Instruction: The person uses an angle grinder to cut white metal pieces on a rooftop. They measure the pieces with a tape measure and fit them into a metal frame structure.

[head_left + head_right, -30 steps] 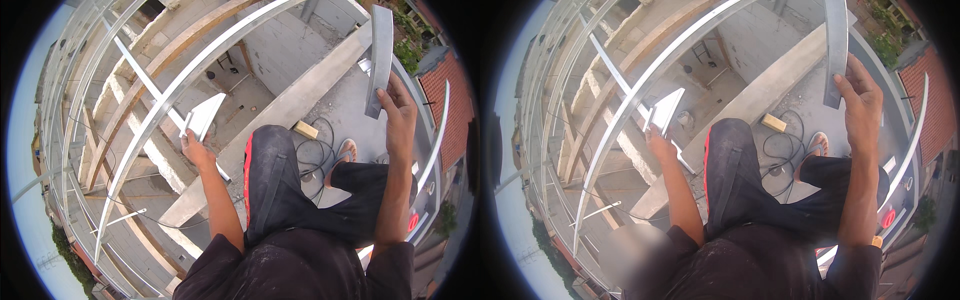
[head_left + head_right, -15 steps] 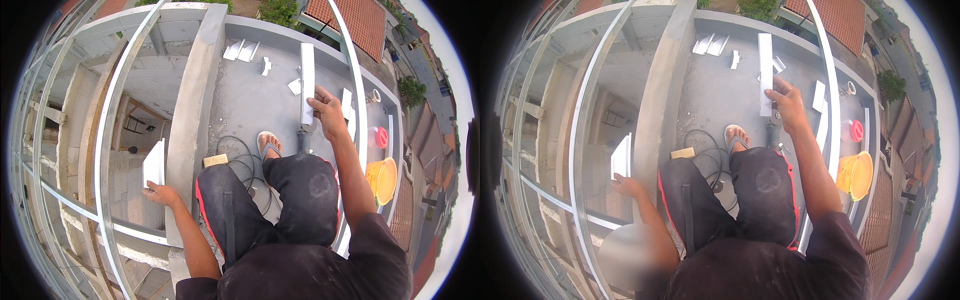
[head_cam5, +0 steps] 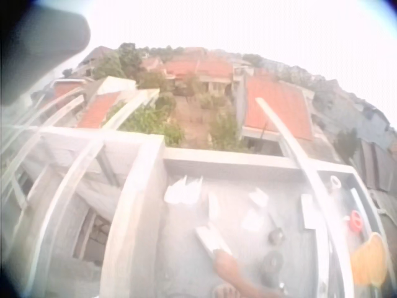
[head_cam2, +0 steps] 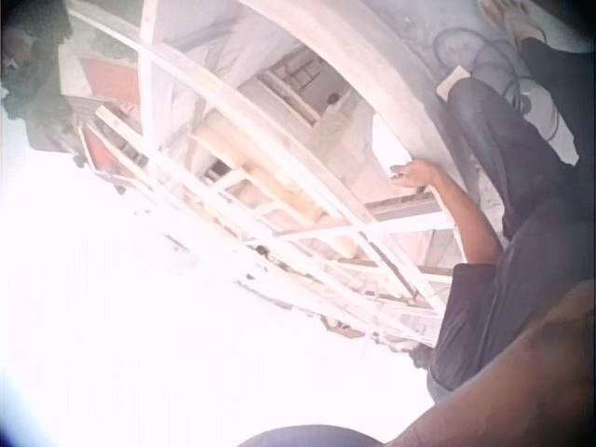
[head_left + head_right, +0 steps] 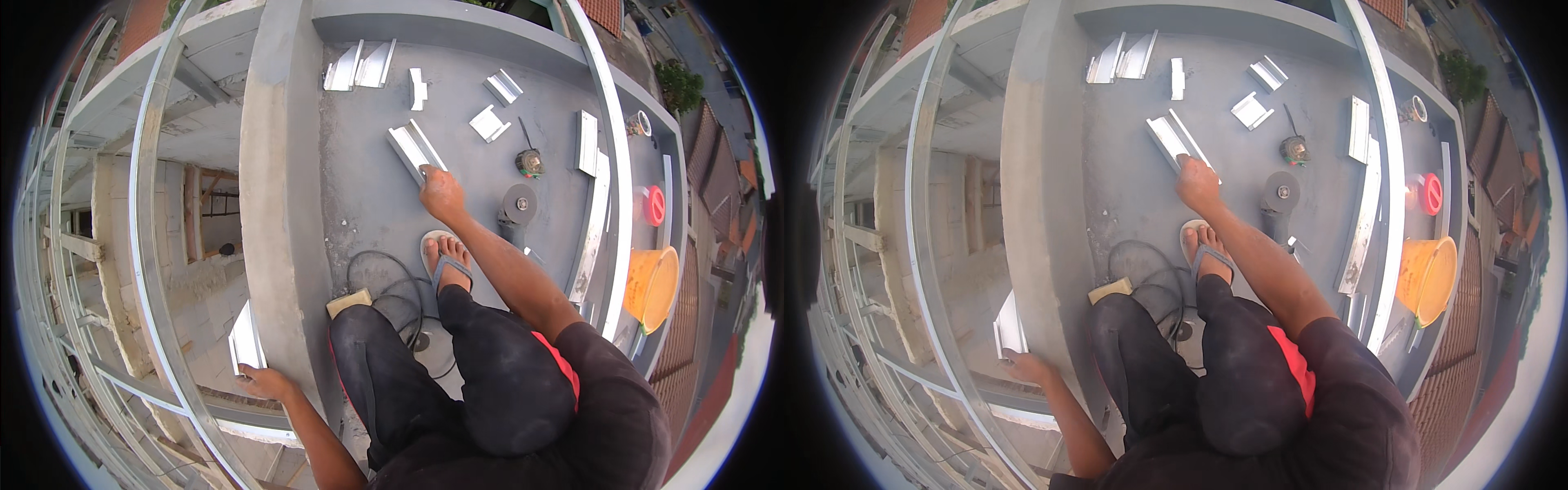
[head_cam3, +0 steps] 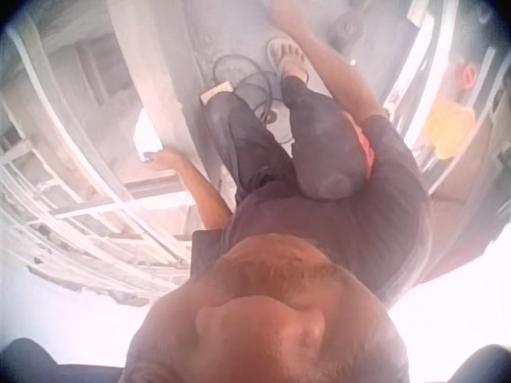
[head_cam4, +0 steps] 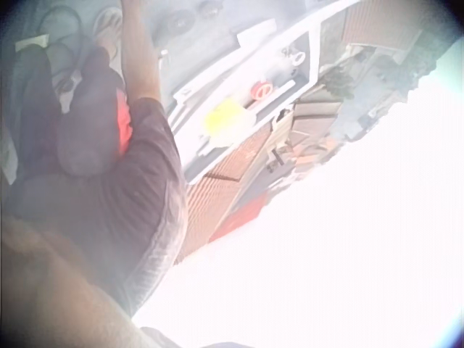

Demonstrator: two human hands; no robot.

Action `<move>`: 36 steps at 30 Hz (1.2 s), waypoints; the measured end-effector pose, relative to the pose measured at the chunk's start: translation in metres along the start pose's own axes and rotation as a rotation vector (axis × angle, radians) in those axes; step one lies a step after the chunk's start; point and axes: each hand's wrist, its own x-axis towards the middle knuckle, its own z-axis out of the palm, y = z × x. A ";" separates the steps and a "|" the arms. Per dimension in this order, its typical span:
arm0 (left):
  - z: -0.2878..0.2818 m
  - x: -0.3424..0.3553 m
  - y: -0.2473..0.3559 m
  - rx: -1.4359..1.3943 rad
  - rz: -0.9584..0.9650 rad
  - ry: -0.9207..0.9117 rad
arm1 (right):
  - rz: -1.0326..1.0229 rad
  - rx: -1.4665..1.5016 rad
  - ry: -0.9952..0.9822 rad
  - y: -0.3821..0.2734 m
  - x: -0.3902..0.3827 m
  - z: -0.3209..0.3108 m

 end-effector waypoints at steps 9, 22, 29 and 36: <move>0.003 0.014 -0.021 0.080 0.031 -0.010 | -0.158 -0.030 0.305 0.033 -0.027 0.005; 0.005 0.006 -0.007 0.005 -0.025 0.016 | -0.118 -0.220 0.079 0.043 0.019 0.002; 0.002 0.011 -0.020 0.068 -0.007 0.004 | -0.379 -0.190 0.075 0.022 -0.018 0.008; 0.001 0.002 -0.012 0.063 0.009 0.003 | -0.408 -0.387 0.177 0.031 0.002 0.010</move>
